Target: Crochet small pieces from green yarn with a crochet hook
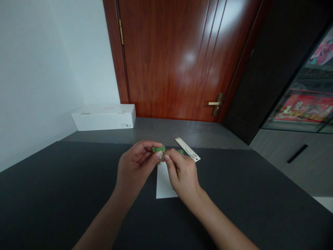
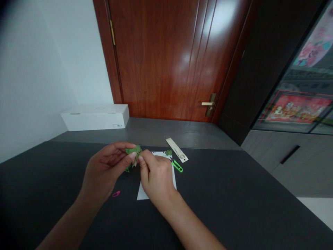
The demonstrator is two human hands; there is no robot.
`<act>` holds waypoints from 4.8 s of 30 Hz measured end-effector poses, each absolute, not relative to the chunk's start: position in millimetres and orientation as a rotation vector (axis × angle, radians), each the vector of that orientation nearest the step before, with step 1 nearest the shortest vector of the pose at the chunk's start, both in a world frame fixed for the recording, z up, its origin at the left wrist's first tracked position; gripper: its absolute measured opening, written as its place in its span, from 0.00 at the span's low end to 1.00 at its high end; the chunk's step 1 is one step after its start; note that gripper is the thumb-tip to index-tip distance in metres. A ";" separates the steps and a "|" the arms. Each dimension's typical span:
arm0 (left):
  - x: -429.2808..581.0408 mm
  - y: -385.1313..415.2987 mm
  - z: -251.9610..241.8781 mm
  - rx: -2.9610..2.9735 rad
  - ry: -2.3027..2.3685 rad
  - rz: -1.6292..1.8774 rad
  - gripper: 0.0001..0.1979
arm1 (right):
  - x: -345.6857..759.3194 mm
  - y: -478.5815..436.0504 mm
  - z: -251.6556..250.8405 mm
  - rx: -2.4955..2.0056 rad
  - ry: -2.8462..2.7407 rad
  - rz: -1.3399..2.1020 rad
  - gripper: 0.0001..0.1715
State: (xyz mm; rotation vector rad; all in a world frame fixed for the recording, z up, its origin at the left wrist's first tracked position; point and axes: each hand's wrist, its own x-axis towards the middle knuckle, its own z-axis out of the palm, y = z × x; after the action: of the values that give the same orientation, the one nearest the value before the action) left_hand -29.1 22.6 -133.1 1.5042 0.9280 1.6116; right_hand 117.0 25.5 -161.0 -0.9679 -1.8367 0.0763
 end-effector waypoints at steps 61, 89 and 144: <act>-28.2 18.6 -131.7 1.566 0.881 1.707 0.07 | 107.7 9.3 -148.3 -0.853 -1.657 0.575 0.08; -25.1 17.7 -133.7 1.739 1.093 1.831 0.04 | 101.6 18.1 -154.7 -0.636 -1.333 1.081 0.17; -33.1 17.7 -130.3 1.755 0.800 1.708 0.04 | 107.3 25.9 -152.3 -0.272 -1.178 1.476 0.16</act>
State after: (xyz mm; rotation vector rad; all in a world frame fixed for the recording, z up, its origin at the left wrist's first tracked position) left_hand -33.1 17.7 -130.3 1.7546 0.7997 1.7084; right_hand 107.3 25.9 -152.3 -0.2717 -1.1779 1.4755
